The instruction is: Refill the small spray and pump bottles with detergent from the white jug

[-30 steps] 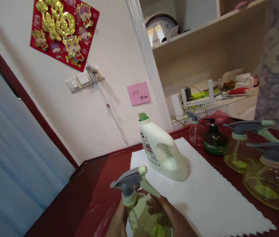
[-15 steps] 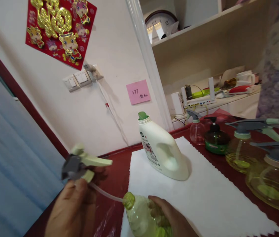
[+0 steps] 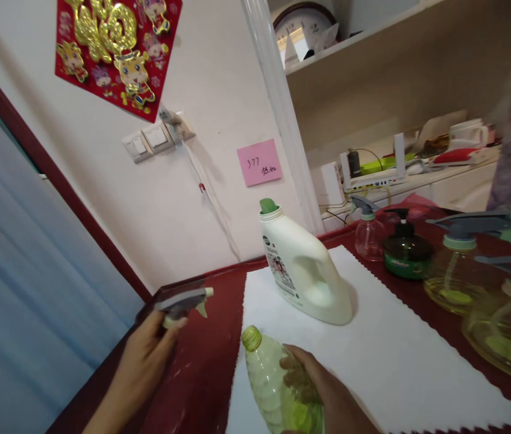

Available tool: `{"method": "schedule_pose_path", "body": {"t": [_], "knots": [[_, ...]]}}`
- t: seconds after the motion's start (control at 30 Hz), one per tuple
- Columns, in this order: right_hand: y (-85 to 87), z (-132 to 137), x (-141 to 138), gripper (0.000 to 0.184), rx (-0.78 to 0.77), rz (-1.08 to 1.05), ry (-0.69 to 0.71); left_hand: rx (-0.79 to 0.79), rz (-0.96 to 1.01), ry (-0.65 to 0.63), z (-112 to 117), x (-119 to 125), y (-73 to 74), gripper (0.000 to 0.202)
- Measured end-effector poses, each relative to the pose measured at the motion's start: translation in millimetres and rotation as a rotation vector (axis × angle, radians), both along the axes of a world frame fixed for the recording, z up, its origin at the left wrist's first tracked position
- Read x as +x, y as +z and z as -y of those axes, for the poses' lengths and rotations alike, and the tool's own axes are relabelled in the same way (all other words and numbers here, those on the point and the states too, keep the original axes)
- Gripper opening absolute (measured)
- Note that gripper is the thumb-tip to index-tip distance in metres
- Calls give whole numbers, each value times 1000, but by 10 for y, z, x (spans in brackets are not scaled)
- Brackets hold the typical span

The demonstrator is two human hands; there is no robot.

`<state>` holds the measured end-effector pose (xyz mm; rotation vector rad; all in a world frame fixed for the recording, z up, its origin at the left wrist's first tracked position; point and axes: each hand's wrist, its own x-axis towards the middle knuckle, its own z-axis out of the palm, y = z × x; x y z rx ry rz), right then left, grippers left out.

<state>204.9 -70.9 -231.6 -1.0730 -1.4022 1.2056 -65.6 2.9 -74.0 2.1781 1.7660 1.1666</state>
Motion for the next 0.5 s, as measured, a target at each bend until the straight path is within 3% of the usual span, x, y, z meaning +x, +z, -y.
{"method": "schedule_pose_path", "body": {"t": [0.1,0.23,0.37,0.5], "knots": [[15,4,-4,99,7,-23,13,-97,-347,63,-259,-233,-350,24],[-12,-10,-11,100,-12,-37,8,-275,-544,129,-386,-382,-676,25],[-22,-13,-10,99,-17,-47,11,-328,-584,105,-392,-408,-817,28],[-15,-8,-6,100,-8,-47,17,-381,-520,1,-429,-443,-806,36]]}}
